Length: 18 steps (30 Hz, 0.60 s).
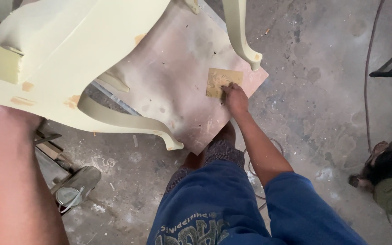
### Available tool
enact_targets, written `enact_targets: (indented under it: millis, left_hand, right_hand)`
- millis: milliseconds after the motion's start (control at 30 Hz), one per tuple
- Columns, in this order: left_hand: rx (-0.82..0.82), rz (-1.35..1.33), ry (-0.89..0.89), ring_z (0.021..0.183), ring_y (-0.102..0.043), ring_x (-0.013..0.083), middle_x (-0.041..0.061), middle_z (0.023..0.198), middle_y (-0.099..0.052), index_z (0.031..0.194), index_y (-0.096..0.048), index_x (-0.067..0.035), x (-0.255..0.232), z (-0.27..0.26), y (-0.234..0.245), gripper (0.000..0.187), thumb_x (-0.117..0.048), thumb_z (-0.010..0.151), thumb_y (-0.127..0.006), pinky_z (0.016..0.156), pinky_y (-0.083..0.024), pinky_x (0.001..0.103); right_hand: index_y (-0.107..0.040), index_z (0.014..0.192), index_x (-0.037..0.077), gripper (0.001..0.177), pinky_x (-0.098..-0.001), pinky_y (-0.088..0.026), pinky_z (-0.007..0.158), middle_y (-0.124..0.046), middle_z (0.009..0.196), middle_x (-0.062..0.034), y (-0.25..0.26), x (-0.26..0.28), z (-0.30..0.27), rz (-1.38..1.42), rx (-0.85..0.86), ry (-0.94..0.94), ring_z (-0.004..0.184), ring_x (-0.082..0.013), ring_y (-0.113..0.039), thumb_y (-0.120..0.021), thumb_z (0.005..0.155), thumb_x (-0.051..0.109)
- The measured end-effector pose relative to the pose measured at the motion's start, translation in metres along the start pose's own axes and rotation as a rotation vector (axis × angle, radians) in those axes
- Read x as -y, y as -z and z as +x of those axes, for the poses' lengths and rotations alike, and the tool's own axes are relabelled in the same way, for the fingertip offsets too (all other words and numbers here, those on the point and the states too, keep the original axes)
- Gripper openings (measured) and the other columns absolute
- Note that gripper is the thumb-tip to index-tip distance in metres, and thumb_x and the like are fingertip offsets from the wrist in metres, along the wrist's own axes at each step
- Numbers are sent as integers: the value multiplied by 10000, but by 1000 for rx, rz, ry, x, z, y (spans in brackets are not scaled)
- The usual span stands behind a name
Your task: Sanding an ornate wooden chair frame by hand using a small piece of sandpaper to smooth the surface.
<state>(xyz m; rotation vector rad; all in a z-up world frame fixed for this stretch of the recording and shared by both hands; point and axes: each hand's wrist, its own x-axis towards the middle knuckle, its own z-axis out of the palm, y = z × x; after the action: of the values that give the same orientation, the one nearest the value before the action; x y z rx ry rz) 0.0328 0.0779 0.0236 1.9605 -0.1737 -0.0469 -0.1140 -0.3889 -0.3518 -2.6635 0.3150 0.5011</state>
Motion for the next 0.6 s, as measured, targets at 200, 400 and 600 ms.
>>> enact_targets:
  millis: [200, 400, 600]
  left_hand:
    - [-58, 351, -189, 1340, -439, 400, 248, 1445, -439, 1508, -470, 112, -33, -5, -26, 392, -42, 1173, -604, 1140, -356, 506]
    - [-57, 484, -294, 1313, -462, 437, 277, 1390, -473, 1486, -552, 187, -30, -6, -23, 391, -15, 1166, -645, 1125, -348, 519]
    - [-169, 597, -246, 1305, -515, 444, 292, 1400, -566, 1444, -592, 59, -25, -10, -33, 335, -80, 1141, -629, 1103, -349, 529]
  right_hand:
    - [-737, 1265, 109, 377, -421, -522, 744, -644, 1168, -106, 16, 1, 3, 277, 13, -13, 1024, -327, -644, -468, 1002, 124]
    - [-725, 1301, 105, 417, -429, -533, 667, -627, 1159, -104, -6, -11, 9, 152, -68, 66, 938, -325, -654, -538, 934, 40]
    - [-691, 1321, 150, 451, -472, -482, 745, -603, 1161, -127, 18, -9, -2, 141, 89, 54, 1023, -365, -611, -612, 877, 169]
